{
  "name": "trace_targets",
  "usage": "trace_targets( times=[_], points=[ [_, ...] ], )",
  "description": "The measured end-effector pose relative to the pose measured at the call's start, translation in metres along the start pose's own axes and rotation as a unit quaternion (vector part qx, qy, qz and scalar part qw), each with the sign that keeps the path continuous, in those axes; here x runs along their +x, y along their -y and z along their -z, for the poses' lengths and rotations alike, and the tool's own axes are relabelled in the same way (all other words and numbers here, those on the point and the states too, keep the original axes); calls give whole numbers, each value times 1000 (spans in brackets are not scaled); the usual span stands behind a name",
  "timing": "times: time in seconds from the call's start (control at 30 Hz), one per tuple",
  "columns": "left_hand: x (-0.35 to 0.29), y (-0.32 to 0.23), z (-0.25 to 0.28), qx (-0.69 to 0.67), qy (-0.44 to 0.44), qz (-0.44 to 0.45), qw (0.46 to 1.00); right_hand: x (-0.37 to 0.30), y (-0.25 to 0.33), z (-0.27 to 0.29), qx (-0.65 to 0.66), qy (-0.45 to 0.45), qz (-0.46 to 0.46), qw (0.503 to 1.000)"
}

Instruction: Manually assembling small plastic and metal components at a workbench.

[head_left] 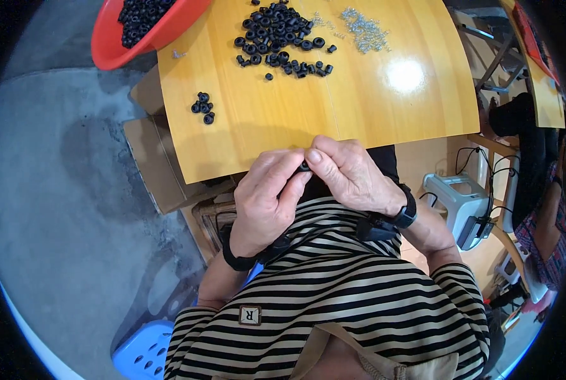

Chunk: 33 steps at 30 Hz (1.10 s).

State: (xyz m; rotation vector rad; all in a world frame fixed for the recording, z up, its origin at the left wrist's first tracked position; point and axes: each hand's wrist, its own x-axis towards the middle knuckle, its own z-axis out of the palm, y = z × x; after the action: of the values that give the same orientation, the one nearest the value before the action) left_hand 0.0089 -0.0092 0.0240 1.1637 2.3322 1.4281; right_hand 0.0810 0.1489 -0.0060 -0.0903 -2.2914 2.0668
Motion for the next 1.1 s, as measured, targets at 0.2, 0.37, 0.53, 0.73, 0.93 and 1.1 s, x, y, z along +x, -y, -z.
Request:
trace_targets(
  times=[0.2,0.37,0.53,0.73,0.93,1.1],
  points=[
    [-4,-2,-1,-23,12,41,999,1,0,-3,-53,-45,71,995],
    [-2,-4,1,15,4,0,1000,1,-5,-2,-68,-49,106,991],
    [-2,-3,5,-87,33,114,989,6,-2,-3,-51,-65,131,988],
    [-4,3,5,-224,50,239,943,8,-5,3,-110,-27,135,984],
    [-1,11,8,-371,90,295,876,11,-5,4,-107,-19,152,982],
    [2,15,10,-430,70,312,845,12,-6,3,-61,-19,149,987]
  ],
)
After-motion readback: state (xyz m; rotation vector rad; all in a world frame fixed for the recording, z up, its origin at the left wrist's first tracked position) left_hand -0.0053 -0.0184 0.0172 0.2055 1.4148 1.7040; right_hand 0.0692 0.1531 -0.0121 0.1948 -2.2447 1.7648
